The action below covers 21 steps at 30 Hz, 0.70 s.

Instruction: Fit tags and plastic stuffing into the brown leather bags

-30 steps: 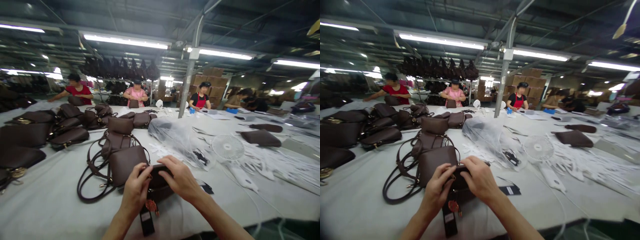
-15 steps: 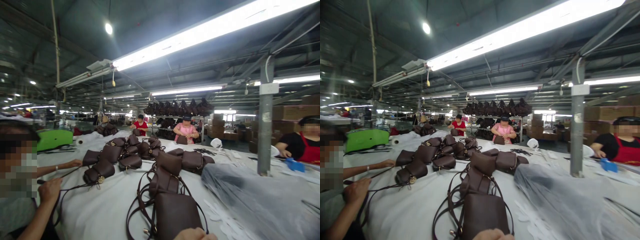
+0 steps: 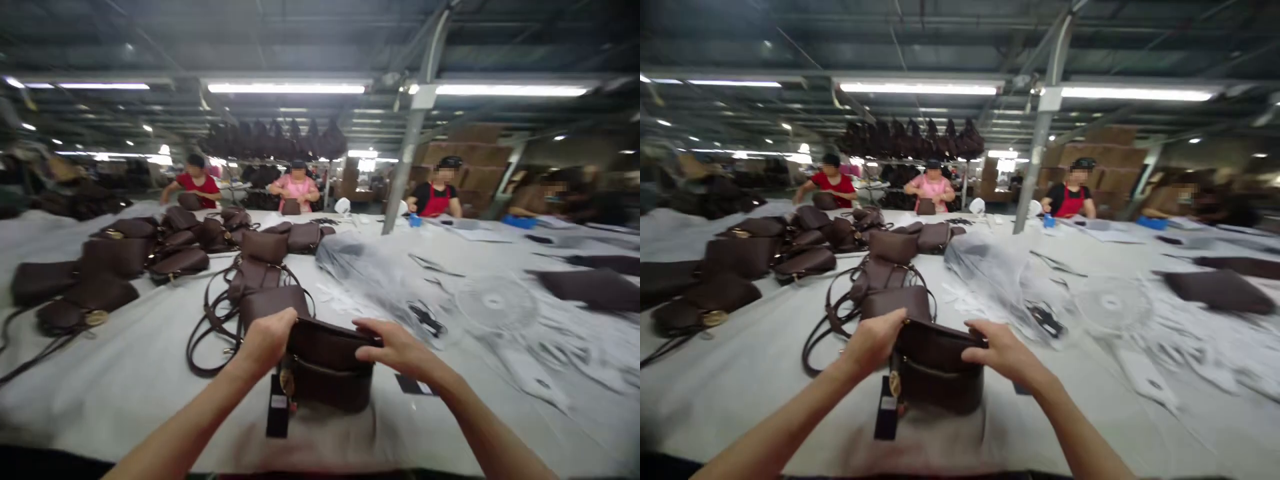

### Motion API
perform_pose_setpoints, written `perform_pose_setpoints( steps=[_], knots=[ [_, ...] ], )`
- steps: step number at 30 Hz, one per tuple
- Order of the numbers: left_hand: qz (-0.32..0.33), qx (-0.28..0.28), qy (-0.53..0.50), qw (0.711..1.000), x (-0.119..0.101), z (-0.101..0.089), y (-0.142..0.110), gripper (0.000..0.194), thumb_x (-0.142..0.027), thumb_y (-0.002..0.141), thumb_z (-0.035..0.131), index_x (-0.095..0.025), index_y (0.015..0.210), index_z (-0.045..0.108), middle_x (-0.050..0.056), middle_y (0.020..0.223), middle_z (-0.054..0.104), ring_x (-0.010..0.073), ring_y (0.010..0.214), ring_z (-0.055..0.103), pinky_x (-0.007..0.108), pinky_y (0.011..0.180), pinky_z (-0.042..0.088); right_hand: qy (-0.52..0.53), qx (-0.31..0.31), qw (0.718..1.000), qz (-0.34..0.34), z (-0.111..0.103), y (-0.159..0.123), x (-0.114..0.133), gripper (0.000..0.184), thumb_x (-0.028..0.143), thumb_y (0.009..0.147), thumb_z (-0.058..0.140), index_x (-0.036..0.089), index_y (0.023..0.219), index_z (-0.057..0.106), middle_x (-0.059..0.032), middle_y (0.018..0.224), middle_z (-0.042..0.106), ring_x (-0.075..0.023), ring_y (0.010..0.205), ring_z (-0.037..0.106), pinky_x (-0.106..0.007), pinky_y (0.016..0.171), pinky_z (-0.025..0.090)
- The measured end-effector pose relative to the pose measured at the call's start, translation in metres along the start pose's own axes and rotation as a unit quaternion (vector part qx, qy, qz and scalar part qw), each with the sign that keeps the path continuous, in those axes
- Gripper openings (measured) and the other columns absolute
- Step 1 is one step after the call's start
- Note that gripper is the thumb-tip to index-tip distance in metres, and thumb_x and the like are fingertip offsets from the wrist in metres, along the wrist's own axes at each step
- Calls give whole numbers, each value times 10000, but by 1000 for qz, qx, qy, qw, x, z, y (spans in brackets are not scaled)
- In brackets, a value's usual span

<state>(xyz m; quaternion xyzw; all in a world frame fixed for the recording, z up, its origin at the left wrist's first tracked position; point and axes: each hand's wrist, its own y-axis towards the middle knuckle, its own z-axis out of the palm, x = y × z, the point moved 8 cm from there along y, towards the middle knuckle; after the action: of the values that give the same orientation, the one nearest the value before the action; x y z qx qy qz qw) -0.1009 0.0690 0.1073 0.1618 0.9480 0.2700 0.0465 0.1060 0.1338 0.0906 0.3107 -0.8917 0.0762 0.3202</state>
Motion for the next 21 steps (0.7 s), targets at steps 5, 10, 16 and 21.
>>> perform_pose_setpoints(
  steps=[5, 10, 16, 21],
  knots=[
    [-28, 23, 82, 996, 0, -8, 5, 209, -135, 909, 411, -190, 835, 598, 59, 776, 642, 195, 742, 601, 251, 602, 394, 73, -86, 994, -7, -9, -19, -8, 222, 247, 788, 606, 194, 979, 705, -42, 940, 708, -203, 878, 627, -306, 756, 487],
    [-117, 36, -15, 992, 7, -11, 8, 160, -183, 894, 411, -211, 823, 552, 24, 739, 612, 184, 708, 573, 261, 606, 341, 28, -184, 980, -75, -3, -29, 5, 176, 242, 849, 579, 195, 1001, 656, -60, 955, 659, -199, 897, 602, -333, 802, 484],
    [-217, 18, -242, 946, 23, 4, 6, 77, -242, 841, 425, -225, 798, 486, -42, 630, 512, 149, 606, 508, 250, 609, 341, -179, -105, 976, -72, 19, -9, 42, 359, 317, 875, 607, 191, 1208, 560, -95, 1033, 637, -255, 946, 608, -363, 805, 470],
    [-276, -44, -375, 884, 41, 3, -10, 144, -322, 772, 519, -212, 704, 456, -57, 606, 438, 125, 580, 426, 229, 569, 337, -261, -72, 962, -36, 33, 3, 45, 65, 224, 894, 588, 189, 935, 626, -61, 960, 656, -226, 902, 616, -318, 761, 439]
  ],
)
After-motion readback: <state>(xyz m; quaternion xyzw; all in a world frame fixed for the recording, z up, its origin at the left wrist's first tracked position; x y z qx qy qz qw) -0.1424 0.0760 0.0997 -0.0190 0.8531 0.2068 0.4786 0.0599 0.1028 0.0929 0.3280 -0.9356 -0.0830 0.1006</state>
